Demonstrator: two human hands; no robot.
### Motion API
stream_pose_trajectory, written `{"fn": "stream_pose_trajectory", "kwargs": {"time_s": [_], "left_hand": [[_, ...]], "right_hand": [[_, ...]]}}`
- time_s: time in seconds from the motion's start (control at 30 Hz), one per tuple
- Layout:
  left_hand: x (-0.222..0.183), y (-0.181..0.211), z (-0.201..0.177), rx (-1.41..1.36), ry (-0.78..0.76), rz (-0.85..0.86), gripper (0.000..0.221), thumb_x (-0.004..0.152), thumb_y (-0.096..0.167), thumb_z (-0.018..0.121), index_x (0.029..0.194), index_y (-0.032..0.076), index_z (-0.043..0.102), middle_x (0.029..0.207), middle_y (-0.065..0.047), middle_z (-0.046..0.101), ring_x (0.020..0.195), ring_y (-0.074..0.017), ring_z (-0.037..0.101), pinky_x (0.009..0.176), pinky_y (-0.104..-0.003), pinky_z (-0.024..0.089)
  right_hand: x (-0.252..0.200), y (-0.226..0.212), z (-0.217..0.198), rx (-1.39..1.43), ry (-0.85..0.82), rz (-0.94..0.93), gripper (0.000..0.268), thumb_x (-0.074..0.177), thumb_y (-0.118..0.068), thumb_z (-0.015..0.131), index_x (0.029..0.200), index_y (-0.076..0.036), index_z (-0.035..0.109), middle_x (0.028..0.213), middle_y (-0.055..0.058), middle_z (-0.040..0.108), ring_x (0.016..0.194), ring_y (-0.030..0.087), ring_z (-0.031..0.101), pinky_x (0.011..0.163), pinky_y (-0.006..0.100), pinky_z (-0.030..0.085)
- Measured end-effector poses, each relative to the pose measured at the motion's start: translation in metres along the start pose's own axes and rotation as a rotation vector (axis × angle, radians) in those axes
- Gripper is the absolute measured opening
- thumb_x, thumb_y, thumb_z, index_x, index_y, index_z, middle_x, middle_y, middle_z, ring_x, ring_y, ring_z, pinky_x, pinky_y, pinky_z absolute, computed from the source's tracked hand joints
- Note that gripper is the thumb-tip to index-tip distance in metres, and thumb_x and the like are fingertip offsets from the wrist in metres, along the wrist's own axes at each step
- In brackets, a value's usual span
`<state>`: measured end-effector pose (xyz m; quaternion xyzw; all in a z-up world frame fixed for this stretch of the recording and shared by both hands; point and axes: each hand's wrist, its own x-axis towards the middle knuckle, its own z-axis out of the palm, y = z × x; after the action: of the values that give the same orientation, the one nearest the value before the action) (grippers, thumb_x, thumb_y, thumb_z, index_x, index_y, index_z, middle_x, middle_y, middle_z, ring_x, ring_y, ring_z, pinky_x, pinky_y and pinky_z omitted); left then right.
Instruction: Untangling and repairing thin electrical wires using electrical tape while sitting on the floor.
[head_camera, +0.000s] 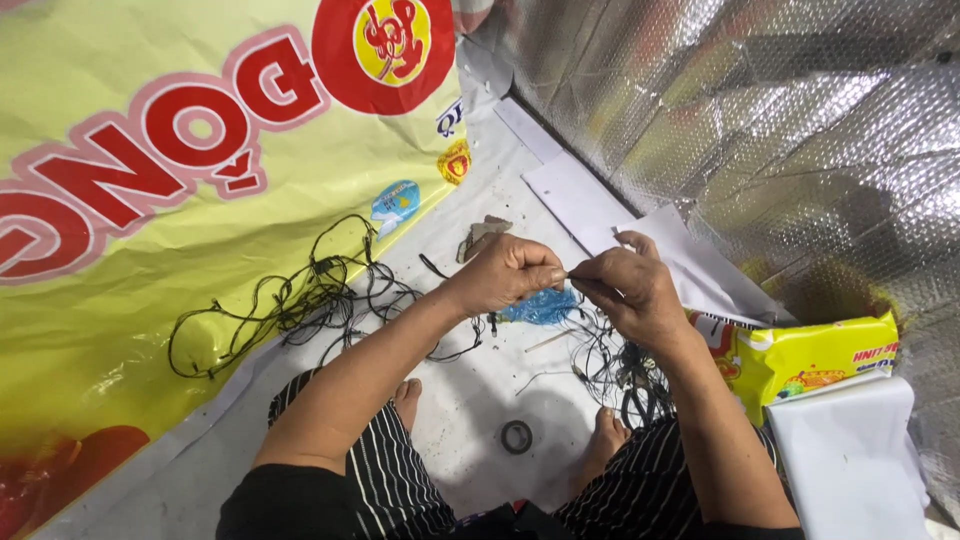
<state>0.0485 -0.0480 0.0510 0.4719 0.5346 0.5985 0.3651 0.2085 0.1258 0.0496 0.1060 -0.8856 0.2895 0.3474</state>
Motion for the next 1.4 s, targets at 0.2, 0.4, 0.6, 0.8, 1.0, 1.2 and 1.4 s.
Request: {"fn": "stream_pose_trajectory", "kwargs": {"time_s": [0.2,0.4,0.6,0.8,1.0,1.2,1.4], "left_hand": [[-0.003,-0.009,0.003,-0.083,-0.026,-0.069,0.022,0.101,0.011,0.060,0.085,-0.001,0.071,0.053,-0.001,0.053,0.050,-0.0030,0.045,0.047,-0.015,0.037],[-0.004,-0.030,0.008,-0.344,0.074,-0.129,0.015,0.094,0.008,0.068,0.084,-0.001,0.072,0.048,0.003,0.048,0.043,0.0008,0.041,0.041,-0.013,0.032],[-0.010,-0.015,0.016,-0.152,0.126,0.000,0.018,0.096,0.006,0.065,0.080,0.000,0.069,0.048,0.001,0.048,0.043,0.0003,0.041,0.039,-0.014,0.031],[-0.001,-0.011,-0.013,0.213,0.297,0.163,0.019,0.100,0.007,0.057,0.085,0.005,0.068,0.052,-0.003,0.053,0.043,-0.0087,0.048,0.045,-0.018,0.042],[-0.015,-0.028,-0.048,0.220,0.367,0.075,0.019,0.099,0.003,0.057,0.083,-0.001,0.067,0.054,-0.010,0.060,0.047,-0.0159,0.066,0.046,-0.026,0.057],[-0.018,-0.003,-0.037,0.108,0.457,0.045,0.023,0.097,0.004,0.059,0.076,0.002,0.067,0.052,-0.007,0.058,0.041,-0.0053,0.050,0.038,-0.018,0.039],[-0.013,-0.018,-0.039,-0.094,0.468,-0.051,0.014,0.097,0.007,0.059,0.088,0.002,0.069,0.062,-0.003,0.060,0.049,-0.0044,0.044,0.041,-0.019,0.029]], "right_hand": [[0.005,-0.006,0.004,-0.135,0.024,-0.153,0.004,0.090,-0.009,0.078,0.093,-0.008,0.075,0.078,0.007,0.070,0.075,0.024,0.069,0.104,0.052,0.039],[0.008,-0.005,0.011,-0.283,0.049,-0.276,0.012,0.100,-0.014,0.071,0.089,-0.010,0.075,0.074,0.005,0.068,0.072,0.022,0.067,0.103,0.050,0.040],[0.010,-0.011,0.013,-0.233,0.075,-0.246,0.009,0.099,-0.008,0.072,0.091,-0.008,0.077,0.072,0.006,0.069,0.070,0.022,0.067,0.105,0.053,0.038],[0.000,-0.039,0.028,-0.512,0.203,-0.242,0.035,0.106,-0.029,0.060,0.132,-0.006,0.068,0.128,0.024,0.067,0.116,0.041,0.064,0.109,0.061,0.030],[-0.087,-0.044,0.127,-0.094,-0.374,-0.214,0.018,0.091,-0.013,0.063,0.074,-0.009,0.062,0.068,0.007,0.054,0.050,0.027,0.060,0.048,0.040,0.045],[-0.328,0.074,0.289,-0.224,-1.283,0.477,0.026,0.082,-0.014,0.073,0.108,-0.013,0.076,0.137,0.017,0.058,0.094,0.041,0.074,0.074,0.052,0.060],[-0.336,0.036,0.270,-0.181,-1.290,0.580,0.061,0.077,0.006,0.057,0.138,-0.002,0.054,0.149,0.024,0.027,0.106,0.035,0.053,0.083,0.039,0.057]]}}
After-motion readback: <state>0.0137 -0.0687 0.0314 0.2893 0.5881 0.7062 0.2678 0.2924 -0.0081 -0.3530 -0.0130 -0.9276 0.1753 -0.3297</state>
